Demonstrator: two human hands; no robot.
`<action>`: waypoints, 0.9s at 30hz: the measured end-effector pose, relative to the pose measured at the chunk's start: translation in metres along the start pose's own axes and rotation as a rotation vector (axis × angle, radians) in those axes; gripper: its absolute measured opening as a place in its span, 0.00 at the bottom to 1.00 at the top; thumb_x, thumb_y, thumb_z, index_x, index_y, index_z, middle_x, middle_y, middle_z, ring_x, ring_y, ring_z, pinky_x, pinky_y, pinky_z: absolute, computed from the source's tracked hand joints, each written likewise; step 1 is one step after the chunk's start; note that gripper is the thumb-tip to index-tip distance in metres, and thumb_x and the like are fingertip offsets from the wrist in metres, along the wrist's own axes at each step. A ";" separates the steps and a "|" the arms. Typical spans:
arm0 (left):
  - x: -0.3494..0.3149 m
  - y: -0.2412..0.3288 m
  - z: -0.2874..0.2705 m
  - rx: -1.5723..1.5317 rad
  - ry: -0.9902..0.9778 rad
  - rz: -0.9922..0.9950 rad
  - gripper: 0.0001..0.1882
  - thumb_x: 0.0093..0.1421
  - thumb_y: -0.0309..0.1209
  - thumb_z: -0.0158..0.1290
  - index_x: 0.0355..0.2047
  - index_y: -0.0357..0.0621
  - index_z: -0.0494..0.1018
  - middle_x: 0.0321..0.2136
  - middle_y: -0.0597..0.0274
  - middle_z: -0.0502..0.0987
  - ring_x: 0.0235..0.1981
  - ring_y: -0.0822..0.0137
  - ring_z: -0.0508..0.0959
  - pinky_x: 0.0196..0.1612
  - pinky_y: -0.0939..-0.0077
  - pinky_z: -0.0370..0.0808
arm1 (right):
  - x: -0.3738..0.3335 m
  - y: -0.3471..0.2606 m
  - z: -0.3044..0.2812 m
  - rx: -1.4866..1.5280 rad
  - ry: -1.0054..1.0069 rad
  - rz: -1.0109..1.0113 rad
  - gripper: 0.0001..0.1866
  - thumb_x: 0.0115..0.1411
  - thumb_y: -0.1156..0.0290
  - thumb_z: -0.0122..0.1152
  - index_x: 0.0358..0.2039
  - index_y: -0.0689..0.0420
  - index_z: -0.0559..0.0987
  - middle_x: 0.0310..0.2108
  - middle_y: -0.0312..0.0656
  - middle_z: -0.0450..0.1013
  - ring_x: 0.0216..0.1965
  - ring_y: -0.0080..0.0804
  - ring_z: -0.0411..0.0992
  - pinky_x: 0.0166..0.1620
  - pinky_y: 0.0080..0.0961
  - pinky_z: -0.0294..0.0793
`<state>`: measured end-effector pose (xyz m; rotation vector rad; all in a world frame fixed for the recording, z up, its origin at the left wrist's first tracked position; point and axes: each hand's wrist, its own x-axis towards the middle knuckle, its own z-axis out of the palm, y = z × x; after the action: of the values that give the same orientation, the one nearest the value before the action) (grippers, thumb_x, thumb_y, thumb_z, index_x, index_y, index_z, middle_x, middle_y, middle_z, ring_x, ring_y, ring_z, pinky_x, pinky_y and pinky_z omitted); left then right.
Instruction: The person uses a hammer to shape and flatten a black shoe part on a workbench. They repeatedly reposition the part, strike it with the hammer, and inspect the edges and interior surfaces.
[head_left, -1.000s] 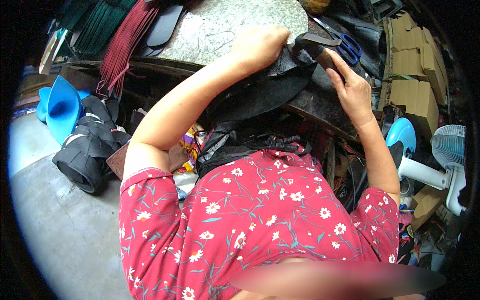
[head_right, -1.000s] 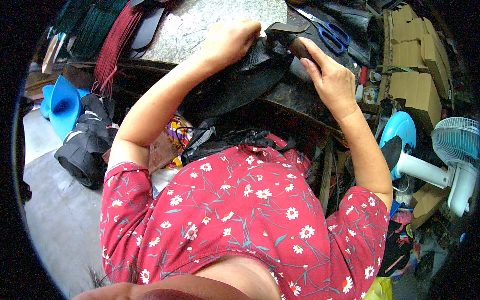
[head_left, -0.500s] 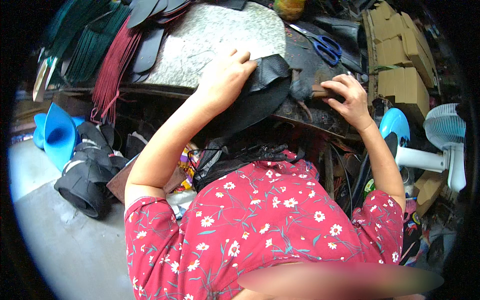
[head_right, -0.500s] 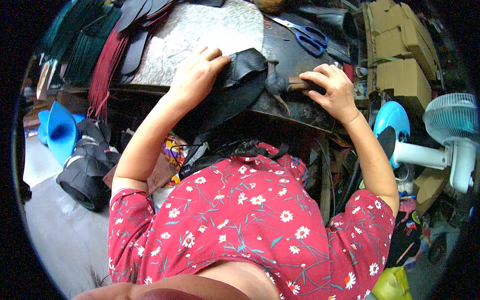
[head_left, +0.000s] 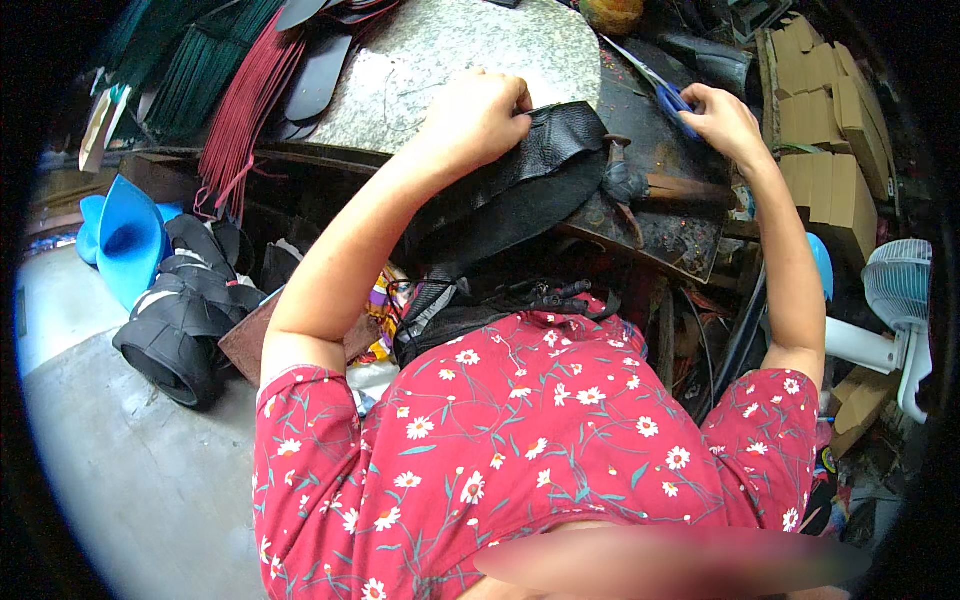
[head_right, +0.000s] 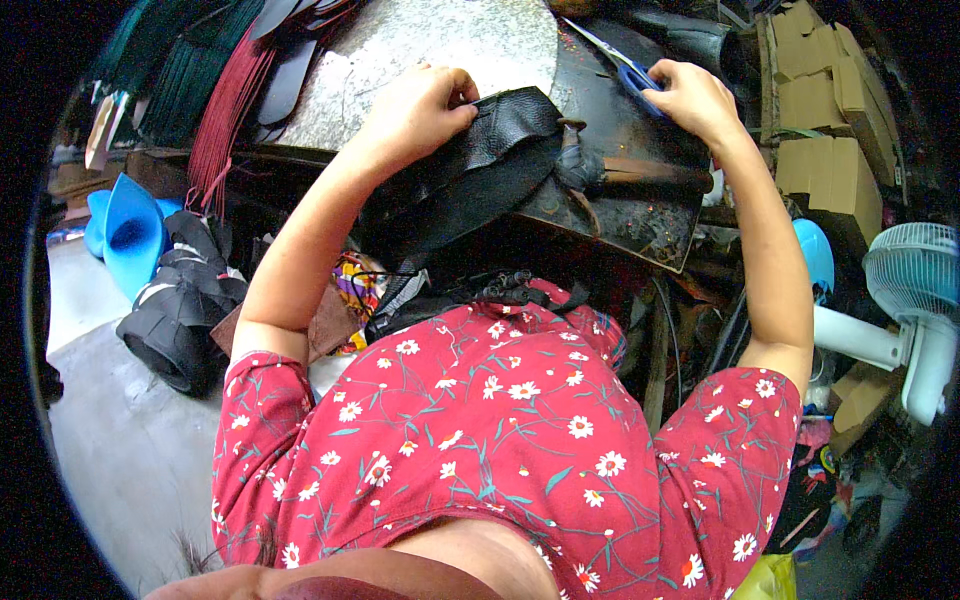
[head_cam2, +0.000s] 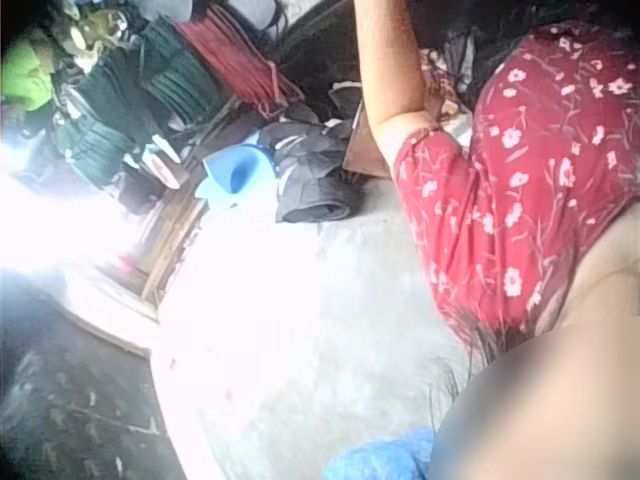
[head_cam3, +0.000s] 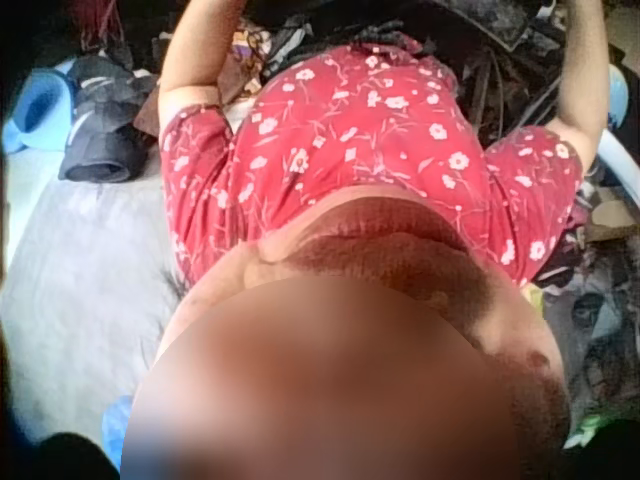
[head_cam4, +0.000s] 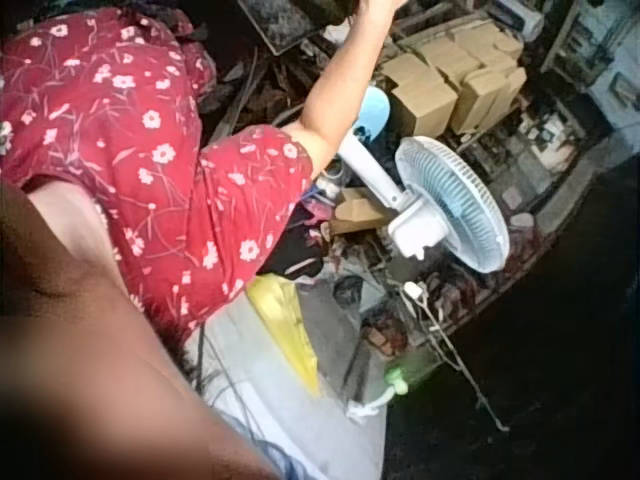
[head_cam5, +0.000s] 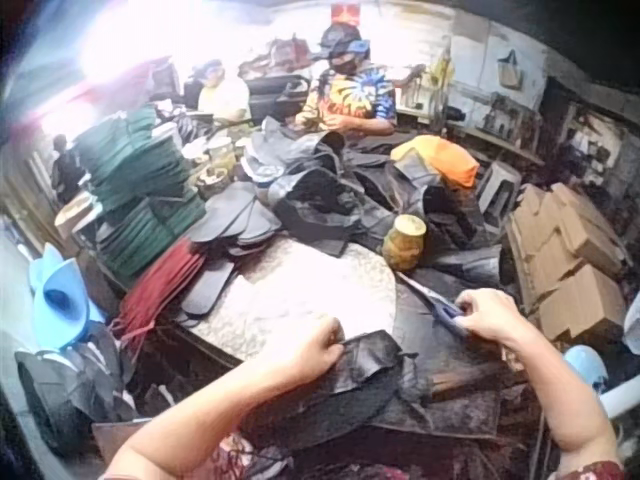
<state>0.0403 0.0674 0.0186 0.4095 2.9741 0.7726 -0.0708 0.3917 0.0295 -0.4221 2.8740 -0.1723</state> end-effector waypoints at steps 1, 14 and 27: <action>0.003 -0.001 -0.004 -0.124 -0.051 -0.058 0.12 0.55 0.33 0.55 0.39 0.42 0.75 0.32 0.56 0.79 0.37 0.58 0.78 0.44 0.69 0.73 | -0.005 -0.003 -0.005 0.195 -0.072 -0.052 0.21 0.53 0.62 0.61 0.47 0.55 0.78 0.35 0.45 0.79 0.38 0.35 0.77 0.45 0.33 0.74; -0.002 -0.009 -0.017 -1.235 -0.077 -0.274 0.10 0.55 0.31 0.58 0.36 0.39 0.80 0.29 0.65 0.80 0.33 0.75 0.76 0.42 0.81 0.71 | -0.092 -0.067 -0.029 0.056 0.179 -0.262 0.27 0.43 0.57 0.76 0.40 0.58 0.78 0.31 0.46 0.77 0.33 0.44 0.78 0.37 0.33 0.75; -0.008 0.000 -0.017 -1.178 -0.091 -0.114 0.12 0.63 0.37 0.55 0.39 0.42 0.76 0.32 0.69 0.79 0.34 0.78 0.75 0.39 0.82 0.72 | -0.050 -0.011 -0.005 -0.096 0.194 -0.032 0.19 0.54 0.53 0.67 0.38 0.53 0.80 0.31 0.49 0.78 0.36 0.50 0.78 0.37 0.41 0.76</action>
<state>0.0462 0.0575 0.0336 0.1649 1.9098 2.1092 -0.0222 0.3968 0.0464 -0.4948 3.0770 -0.0859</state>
